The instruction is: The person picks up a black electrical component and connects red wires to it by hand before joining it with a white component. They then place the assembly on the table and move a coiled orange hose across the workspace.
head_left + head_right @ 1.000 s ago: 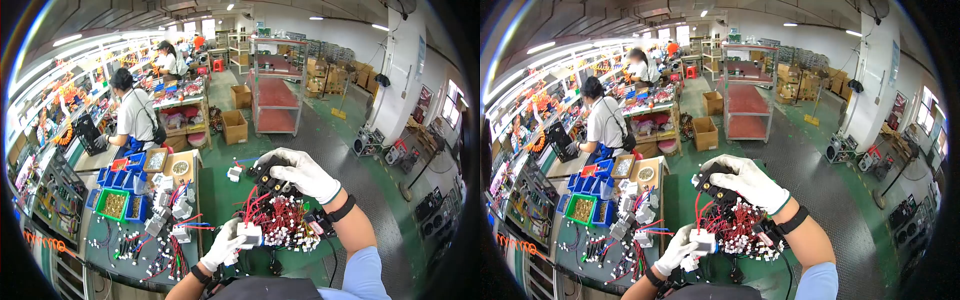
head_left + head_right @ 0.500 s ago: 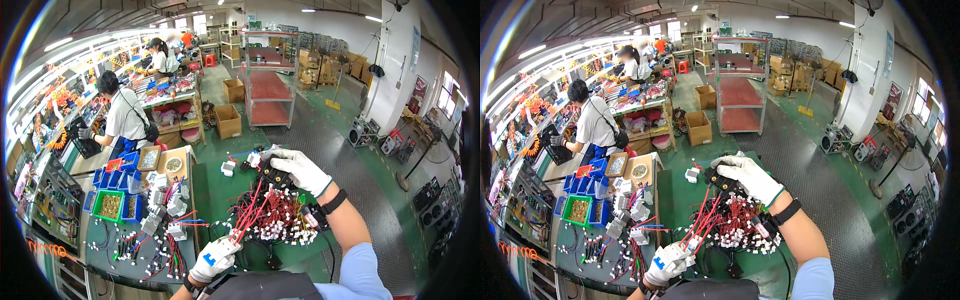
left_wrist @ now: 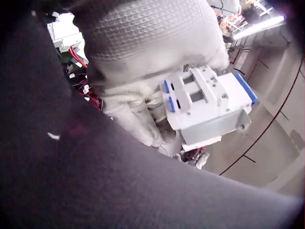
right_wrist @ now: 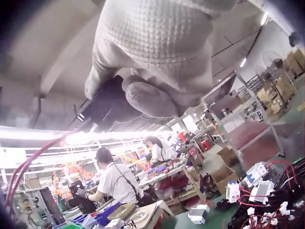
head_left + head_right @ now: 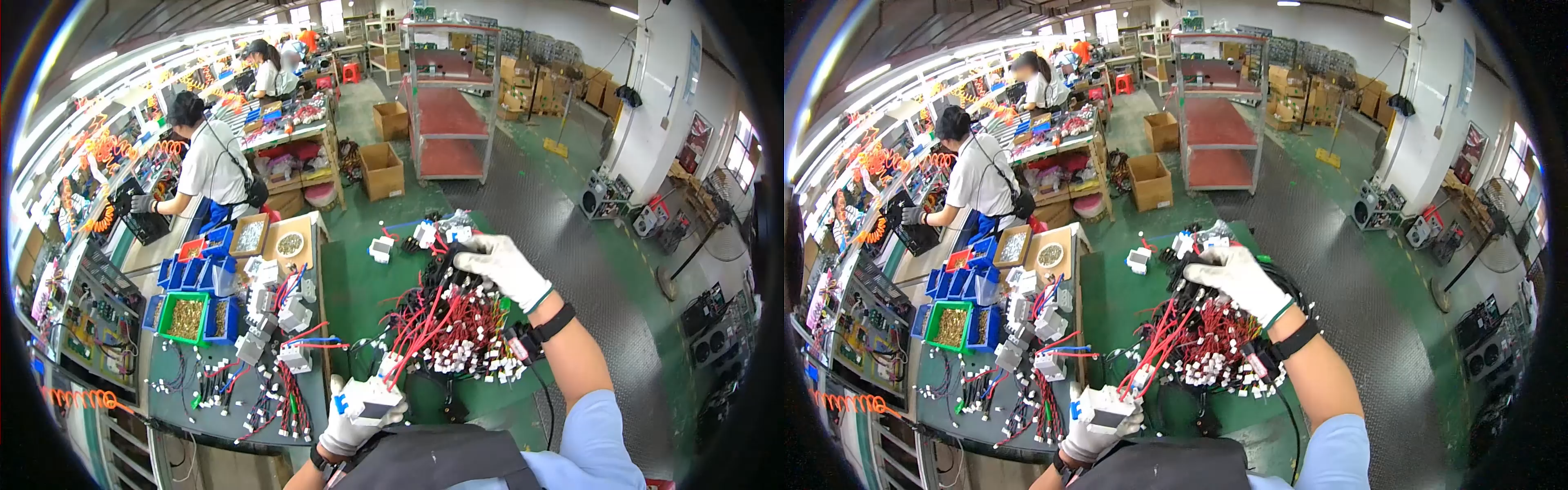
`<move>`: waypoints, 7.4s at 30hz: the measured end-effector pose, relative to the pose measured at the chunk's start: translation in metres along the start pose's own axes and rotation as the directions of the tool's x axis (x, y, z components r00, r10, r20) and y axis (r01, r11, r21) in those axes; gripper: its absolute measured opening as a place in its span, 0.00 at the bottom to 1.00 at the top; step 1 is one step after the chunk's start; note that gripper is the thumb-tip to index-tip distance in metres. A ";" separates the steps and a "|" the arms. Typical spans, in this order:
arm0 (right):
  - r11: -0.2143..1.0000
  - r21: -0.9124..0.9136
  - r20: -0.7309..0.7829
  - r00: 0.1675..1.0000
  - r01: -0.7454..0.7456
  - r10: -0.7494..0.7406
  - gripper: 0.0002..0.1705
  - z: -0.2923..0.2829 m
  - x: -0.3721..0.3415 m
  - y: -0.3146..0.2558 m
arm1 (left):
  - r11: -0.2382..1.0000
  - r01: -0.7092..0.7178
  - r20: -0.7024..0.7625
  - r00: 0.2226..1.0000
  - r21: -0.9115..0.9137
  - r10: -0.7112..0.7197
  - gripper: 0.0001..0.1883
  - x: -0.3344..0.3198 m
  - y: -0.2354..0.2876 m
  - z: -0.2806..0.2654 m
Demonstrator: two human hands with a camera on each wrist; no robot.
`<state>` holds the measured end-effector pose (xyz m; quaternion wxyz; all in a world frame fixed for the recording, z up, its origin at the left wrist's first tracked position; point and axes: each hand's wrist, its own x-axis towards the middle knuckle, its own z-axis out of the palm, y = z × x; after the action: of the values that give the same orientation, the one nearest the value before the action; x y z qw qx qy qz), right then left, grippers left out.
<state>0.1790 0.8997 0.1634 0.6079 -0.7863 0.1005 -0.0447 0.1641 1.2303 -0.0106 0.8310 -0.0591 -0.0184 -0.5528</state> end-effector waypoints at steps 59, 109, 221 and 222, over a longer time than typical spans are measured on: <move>0.795 0.604 0.202 0.955 0.053 -0.217 0.33 -0.002 0.019 0.077 | 0.356 0.186 -0.336 0.841 0.916 0.425 0.46 0.007 -0.015 0.037; 0.998 -0.061 0.105 0.994 -0.021 0.027 0.10 -0.013 0.027 0.047 | 0.491 0.283 -0.460 0.840 0.824 0.288 0.49 0.014 -0.013 0.004; 0.232 0.920 0.298 0.948 -0.317 0.116 0.36 0.093 -0.176 0.191 | -0.524 0.523 -0.268 0.832 0.672 0.486 0.16 0.054 0.035 -0.102; 0.203 0.933 0.291 0.955 -0.298 0.062 0.36 0.092 -0.180 0.193 | -0.632 0.519 -0.217 0.842 0.575 0.493 0.16 0.060 0.028 -0.096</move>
<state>0.0008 0.9782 -0.0375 0.9706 -0.2205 0.0836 0.0490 0.2096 1.1744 -0.1021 0.3173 0.8866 -0.2737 -0.1957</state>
